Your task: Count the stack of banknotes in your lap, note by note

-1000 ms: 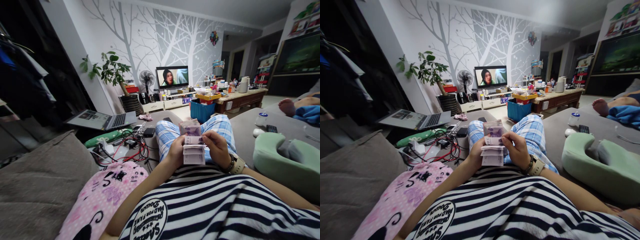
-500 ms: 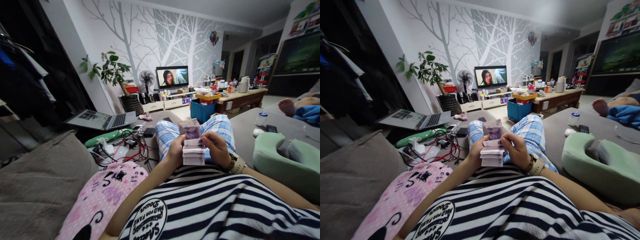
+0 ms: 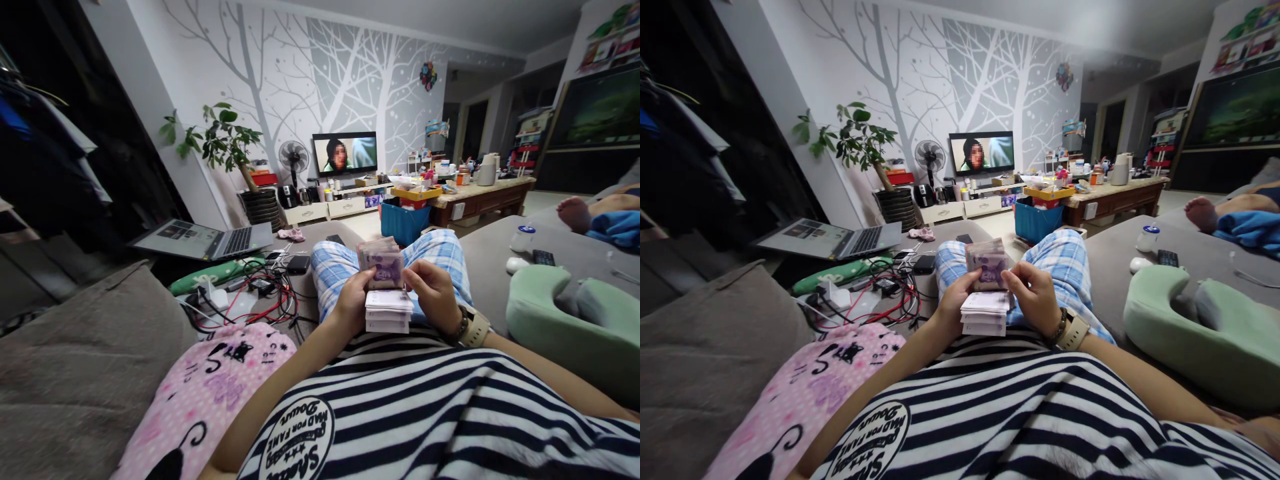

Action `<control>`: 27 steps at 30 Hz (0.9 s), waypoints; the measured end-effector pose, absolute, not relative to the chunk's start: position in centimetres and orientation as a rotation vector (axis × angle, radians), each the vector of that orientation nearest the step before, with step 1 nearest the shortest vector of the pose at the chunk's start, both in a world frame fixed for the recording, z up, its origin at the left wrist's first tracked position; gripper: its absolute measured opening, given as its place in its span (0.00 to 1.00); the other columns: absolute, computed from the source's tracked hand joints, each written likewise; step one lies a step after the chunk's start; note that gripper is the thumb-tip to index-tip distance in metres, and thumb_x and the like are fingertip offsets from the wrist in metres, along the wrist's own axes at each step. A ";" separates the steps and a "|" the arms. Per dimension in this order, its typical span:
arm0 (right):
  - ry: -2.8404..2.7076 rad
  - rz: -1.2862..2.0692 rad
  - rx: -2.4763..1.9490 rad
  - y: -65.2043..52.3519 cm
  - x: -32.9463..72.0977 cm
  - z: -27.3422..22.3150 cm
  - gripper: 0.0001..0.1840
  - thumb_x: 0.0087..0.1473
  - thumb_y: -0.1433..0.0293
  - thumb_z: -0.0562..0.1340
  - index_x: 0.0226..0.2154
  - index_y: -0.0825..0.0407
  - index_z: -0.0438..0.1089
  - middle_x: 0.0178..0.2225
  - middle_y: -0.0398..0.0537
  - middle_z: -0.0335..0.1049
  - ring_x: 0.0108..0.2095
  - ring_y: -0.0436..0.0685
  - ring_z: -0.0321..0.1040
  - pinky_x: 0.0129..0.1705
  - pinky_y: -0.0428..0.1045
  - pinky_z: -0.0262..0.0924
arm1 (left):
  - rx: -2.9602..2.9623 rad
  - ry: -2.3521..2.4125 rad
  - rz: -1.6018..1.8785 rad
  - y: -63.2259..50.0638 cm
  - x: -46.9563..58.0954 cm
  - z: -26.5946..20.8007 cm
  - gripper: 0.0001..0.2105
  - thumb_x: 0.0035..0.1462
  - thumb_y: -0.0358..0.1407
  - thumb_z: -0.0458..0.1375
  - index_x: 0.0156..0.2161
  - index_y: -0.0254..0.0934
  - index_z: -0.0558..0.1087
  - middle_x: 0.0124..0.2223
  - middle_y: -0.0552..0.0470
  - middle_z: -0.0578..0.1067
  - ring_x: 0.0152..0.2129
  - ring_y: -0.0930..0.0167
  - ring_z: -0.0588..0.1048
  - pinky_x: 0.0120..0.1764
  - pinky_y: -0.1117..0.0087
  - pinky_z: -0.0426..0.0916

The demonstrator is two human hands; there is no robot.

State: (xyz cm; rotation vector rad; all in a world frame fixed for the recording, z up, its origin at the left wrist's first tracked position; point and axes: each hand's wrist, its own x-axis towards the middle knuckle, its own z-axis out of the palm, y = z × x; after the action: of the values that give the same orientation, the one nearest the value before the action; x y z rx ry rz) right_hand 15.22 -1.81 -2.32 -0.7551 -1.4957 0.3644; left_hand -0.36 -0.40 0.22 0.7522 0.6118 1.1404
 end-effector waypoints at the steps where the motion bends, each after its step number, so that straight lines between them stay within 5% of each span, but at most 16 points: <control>1: -1.462 0.359 -0.796 -1.6 15.2 -2.4 0.23 0.60 0.54 0.63 0.21 0.50 0.64 0.18 0.39 0.60 0.22 0.50 0.54 0.26 0.48 0.52 | 0.764 0.615 1.140 -0.3 -0.5 0.1 0.11 0.55 0.31 0.60 0.43 0.29 0.78 0.32 0.44 0.82 0.34 0.59 0.82 0.41 0.60 0.76; 13: -1.426 0.404 -0.895 -0.6 15.2 -2.7 0.25 0.60 0.53 0.63 0.19 0.49 0.62 0.17 0.38 0.59 0.22 0.50 0.55 0.27 0.49 0.51 | 0.844 0.639 1.189 -0.6 -0.6 0.0 0.08 0.51 0.26 0.61 0.38 0.29 0.78 0.29 0.46 0.81 0.25 0.66 0.79 0.34 0.68 0.73; 27: -1.523 0.357 -0.709 -1.7 15.1 -2.7 0.18 0.63 0.58 0.60 0.25 0.50 0.67 0.21 0.40 0.60 0.24 0.51 0.55 0.28 0.49 0.52 | 0.741 0.578 1.162 -0.2 -0.1 0.3 0.08 0.58 0.33 0.61 0.38 0.29 0.78 0.31 0.46 0.82 0.31 0.63 0.81 0.38 0.66 0.75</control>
State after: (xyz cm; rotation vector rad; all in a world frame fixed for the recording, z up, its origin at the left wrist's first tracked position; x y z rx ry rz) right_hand 15.07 -1.70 -2.66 -0.7094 -1.5228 0.3572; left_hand -0.08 -0.18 0.30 0.7405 0.5780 1.1615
